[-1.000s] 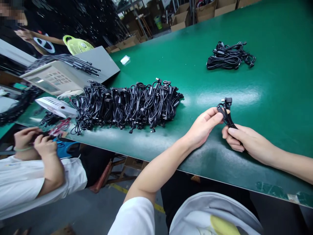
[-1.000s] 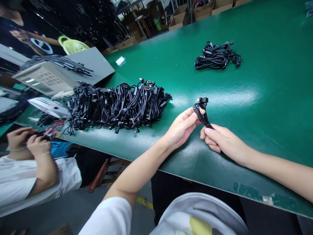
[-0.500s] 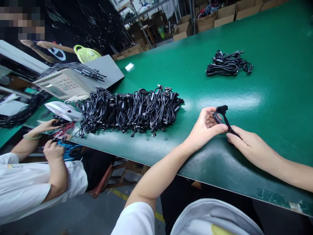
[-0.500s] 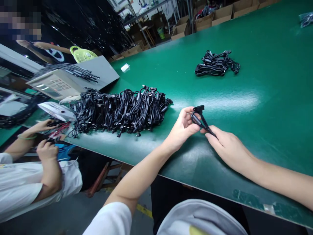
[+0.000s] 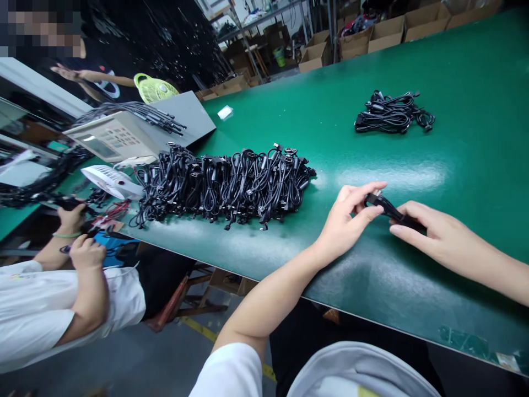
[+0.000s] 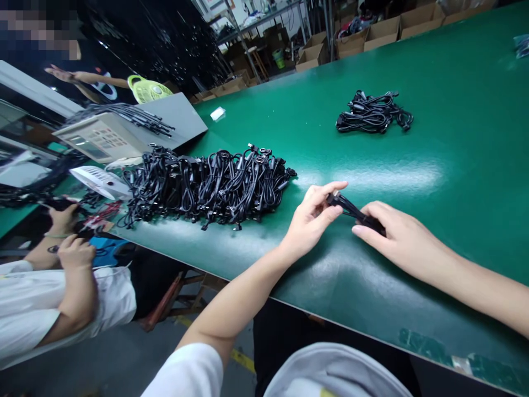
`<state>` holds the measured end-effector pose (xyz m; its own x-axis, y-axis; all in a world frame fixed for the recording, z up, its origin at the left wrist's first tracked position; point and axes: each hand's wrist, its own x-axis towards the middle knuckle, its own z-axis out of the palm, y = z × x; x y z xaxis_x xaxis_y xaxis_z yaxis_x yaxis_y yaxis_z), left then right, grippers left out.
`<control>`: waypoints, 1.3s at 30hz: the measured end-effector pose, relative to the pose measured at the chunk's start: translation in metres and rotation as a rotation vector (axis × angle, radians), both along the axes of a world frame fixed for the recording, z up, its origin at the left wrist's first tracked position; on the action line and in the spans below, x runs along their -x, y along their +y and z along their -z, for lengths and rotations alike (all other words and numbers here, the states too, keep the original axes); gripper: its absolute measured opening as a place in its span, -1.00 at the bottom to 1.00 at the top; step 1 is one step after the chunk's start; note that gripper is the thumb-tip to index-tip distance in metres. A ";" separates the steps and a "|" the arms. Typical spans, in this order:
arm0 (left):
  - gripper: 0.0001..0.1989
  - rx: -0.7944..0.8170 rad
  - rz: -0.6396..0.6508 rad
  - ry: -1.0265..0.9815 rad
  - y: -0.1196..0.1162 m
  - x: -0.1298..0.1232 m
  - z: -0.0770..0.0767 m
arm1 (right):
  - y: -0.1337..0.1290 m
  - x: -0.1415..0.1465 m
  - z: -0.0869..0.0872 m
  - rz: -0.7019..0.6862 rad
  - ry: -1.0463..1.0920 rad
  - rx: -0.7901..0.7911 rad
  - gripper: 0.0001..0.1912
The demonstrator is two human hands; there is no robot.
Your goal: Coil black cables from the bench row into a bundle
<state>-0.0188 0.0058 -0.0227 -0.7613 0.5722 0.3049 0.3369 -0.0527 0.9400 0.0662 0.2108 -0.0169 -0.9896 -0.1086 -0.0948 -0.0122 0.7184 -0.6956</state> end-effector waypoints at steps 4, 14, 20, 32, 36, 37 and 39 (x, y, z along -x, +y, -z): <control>-0.60 0.039 0.240 0.041 -0.001 0.002 -0.002 | -0.003 0.001 0.000 -0.079 -0.309 0.429 -0.49; -0.62 0.031 0.025 -0.083 0.005 -0.010 0.008 | 0.003 -0.012 0.010 0.104 0.312 -0.406 -0.52; -0.71 -0.066 0.124 -0.269 0.005 -0.004 0.010 | 0.000 -0.013 0.006 0.123 0.317 -0.324 -0.54; -0.74 -0.071 0.117 -0.334 0.005 -0.005 0.003 | -0.006 -0.016 -0.004 0.111 0.166 -0.084 -0.57; -0.75 -0.073 0.120 -0.328 0.005 -0.005 0.003 | -0.006 -0.016 -0.002 0.115 0.161 -0.069 -0.60; -0.75 -0.073 0.119 -0.326 0.005 -0.005 0.004 | -0.006 -0.017 -0.002 0.114 0.157 -0.065 -0.61; -0.75 -0.072 0.116 -0.319 0.006 -0.005 0.004 | -0.005 -0.017 -0.002 0.113 0.149 -0.060 -0.60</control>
<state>-0.0142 0.0113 -0.0266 -0.7561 0.6460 0.1044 0.0141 -0.1434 0.9896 0.0836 0.2054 -0.0150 -0.9987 0.0055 0.0509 -0.0288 0.7613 -0.6478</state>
